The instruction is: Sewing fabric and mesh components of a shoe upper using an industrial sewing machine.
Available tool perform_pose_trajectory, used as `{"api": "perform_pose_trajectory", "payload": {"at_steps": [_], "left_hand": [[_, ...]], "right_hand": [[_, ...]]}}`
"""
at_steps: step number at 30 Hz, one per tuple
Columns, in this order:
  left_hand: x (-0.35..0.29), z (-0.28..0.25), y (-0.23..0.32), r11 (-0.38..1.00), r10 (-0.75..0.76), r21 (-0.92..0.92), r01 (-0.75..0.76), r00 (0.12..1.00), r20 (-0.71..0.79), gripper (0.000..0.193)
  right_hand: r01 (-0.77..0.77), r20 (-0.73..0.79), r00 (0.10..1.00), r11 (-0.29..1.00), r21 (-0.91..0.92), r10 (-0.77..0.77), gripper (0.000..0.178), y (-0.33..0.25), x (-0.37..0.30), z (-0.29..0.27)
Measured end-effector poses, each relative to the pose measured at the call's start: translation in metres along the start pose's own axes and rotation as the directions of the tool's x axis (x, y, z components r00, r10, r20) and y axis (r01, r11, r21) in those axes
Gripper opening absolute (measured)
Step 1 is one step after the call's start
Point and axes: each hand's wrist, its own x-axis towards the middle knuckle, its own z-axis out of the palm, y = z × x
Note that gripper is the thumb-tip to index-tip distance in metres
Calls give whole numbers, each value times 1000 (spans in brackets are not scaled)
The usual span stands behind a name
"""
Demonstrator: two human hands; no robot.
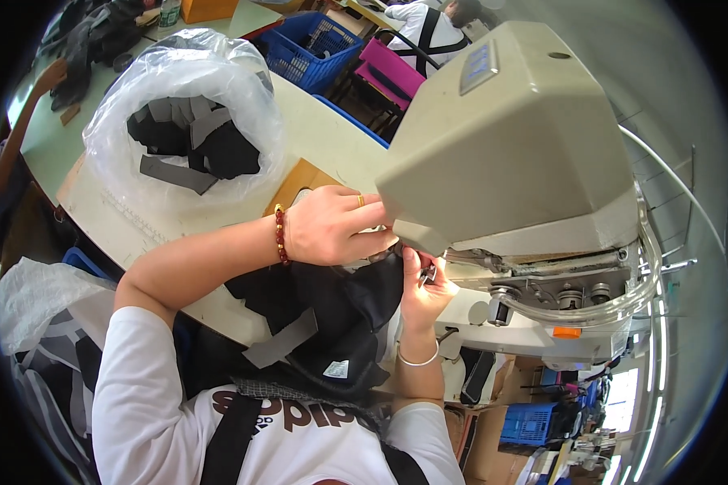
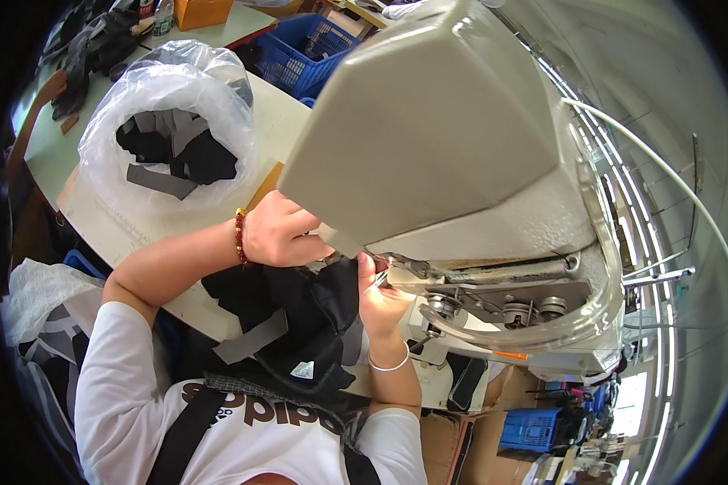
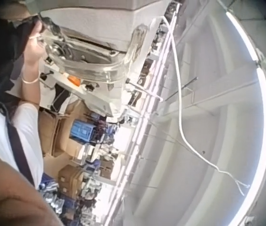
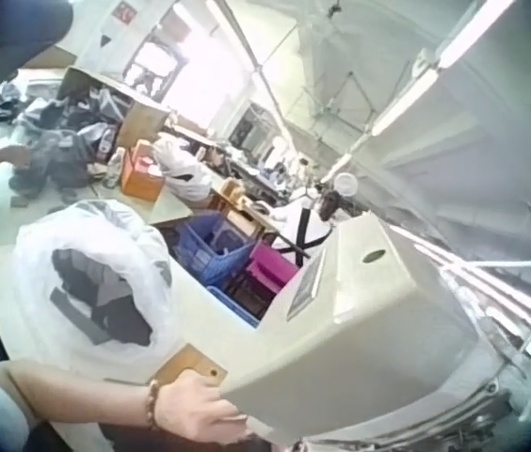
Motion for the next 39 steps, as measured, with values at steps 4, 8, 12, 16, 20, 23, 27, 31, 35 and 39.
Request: {"api": "perform_pose_trajectory", "payload": {"at_steps": [4,8,12,16,20,23,27,31,35,39], "left_hand": [[0,2,2,998,-15,-61,13,999,-36,18],[-1,1,5,982,-99,-167,92,995,-30,17],[-2,3,6,945,-175,-287,156,984,-40,16],[-3,6,6,929,-193,-329,170,980,-38,16],[-4,7,5,931,-186,-327,164,982,-37,16],[-4,8,4,928,-182,-335,162,983,-27,17],[-5,8,4,928,-182,-332,167,983,-15,17],[-5,8,4,926,-188,-334,174,982,-7,17],[-5,8,4,927,-188,-333,174,982,-8,18],[-4,8,4,931,-185,-323,172,983,-8,18]], "right_hand": [[-26,-46,999,997,-68,23,10,-2,-1,-1],[29,-56,998,996,-87,-34,10,-4,0,-1],[60,-57,996,992,-115,-67,13,-2,2,-2],[22,-46,999,999,-40,-23,14,-1,3,-5],[-12,-74,997,999,39,15,14,-1,2,-4],[-27,-91,995,999,43,31,14,-2,1,-3],[-22,-101,995,1000,11,23,13,-2,1,-3],[-25,-85,996,1000,10,25,13,-1,1,-5],[-26,-81,996,1000,12,26,13,-1,2,-5],[-22,-91,996,1000,-2,22,12,-1,2,-3]]}}
